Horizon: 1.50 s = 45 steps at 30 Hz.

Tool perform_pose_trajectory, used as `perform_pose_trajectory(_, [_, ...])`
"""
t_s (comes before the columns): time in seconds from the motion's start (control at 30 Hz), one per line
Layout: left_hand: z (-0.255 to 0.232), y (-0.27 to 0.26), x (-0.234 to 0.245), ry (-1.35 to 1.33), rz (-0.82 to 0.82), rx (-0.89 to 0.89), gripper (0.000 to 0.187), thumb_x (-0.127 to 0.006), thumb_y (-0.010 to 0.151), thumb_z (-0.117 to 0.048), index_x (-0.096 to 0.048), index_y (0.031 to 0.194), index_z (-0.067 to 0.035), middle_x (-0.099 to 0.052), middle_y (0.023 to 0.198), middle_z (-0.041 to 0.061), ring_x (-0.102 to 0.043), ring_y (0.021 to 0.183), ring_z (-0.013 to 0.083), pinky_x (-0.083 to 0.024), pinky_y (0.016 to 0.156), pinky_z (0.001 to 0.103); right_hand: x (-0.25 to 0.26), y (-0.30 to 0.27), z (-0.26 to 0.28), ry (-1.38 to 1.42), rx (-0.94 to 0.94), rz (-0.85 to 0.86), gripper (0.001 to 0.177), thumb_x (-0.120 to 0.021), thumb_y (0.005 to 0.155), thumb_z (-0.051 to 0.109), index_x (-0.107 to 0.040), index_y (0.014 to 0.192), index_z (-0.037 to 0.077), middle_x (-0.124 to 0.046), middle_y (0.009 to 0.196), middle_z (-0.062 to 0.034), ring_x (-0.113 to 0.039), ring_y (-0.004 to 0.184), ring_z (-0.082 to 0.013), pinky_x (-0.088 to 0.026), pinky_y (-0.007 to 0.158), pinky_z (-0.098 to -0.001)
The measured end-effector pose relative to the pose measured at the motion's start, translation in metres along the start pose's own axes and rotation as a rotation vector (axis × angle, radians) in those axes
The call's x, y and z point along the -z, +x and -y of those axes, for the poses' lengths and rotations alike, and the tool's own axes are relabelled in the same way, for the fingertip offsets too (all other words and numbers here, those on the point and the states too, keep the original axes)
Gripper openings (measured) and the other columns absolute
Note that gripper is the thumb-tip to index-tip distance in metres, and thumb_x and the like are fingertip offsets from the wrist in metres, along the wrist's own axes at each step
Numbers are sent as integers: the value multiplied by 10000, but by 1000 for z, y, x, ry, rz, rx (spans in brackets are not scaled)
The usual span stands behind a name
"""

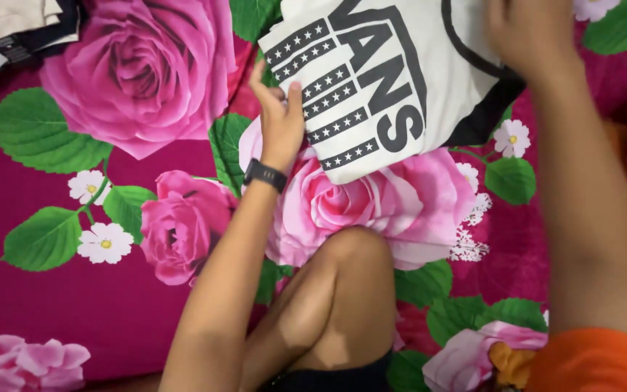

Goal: The person is folding several t-shirts on a floral bedspread while sitting cross-legged on a bed.

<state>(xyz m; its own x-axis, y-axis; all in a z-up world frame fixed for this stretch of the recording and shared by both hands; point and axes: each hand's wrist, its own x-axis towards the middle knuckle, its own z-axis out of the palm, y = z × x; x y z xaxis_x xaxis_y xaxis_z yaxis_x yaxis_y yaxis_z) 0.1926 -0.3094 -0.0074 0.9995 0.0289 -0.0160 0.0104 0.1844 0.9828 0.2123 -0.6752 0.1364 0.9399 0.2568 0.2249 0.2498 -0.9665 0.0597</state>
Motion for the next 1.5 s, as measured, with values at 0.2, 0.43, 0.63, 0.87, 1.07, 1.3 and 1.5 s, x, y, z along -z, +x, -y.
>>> perform_pose_trajectory(0.2, [-7,-52,4,118,-51,9,684,-703,1049,-184,-233,1531,-61,-609,962,118,-623,868,191,-543,813,336,-58,-132,-45,247,-337,-454,349,-668,1010,41,-475,1287,-48,-592,1272,-242,-659,1156,-380,-555,1000,-486])
perform_pose_trajectory(0.43, [-17,-94,0,124,126,19,487,-761,898,-88,-413,1237,-57,-603,924,42,-616,751,119,-517,637,240,-61,-159,-13,913,-870,-134,300,-748,1041,185,-575,1224,23,-611,1050,-53,-562,883,-122,-482,716,-261])
perform_pose_trajectory(0.63, [-28,-99,4,377,80,13,159,-717,903,-42,-617,1027,-41,-601,901,134,-600,788,218,-497,686,312,-40,-132,-47,867,-621,-160,131,-695,1131,58,-592,1186,1,-613,1056,-8,-559,934,-94,-472,796,-264])
perform_pose_trajectory(0.87, [-72,-123,-55,895,166,-797,235,-684,950,-262,-670,1106,-87,-637,1128,132,-568,1093,331,-429,970,522,-27,-122,-32,988,-707,-135,347,-622,1087,55,-452,1388,78,-625,1028,2,-578,911,-87,-480,763,-247])
perform_pose_trajectory(1.07, [-70,-100,-150,776,207,-830,460,-751,858,-355,-692,1193,-45,-610,960,84,-544,970,285,-431,856,436,18,-106,4,1129,-587,-152,265,-554,1029,20,-526,1287,69,-667,1176,44,-628,1077,-43,-503,988,-209])
perform_pose_trajectory(1.3, [-43,-86,-199,923,187,-787,125,-691,873,-117,-624,969,-161,-590,893,7,-587,897,245,-450,802,402,9,-125,-11,1449,-607,-131,124,-643,1223,93,-558,1269,15,-599,1103,-44,-564,956,-119,-505,928,-285])
perform_pose_trajectory(1.5, [-49,-91,-194,827,110,-1085,130,-645,867,-153,-632,995,-135,-520,820,34,-539,791,233,-428,725,398,28,-107,66,1314,-1662,-193,297,-479,1051,449,-428,1274,260,-513,1186,-89,-575,1010,-275,-522,895,-478])
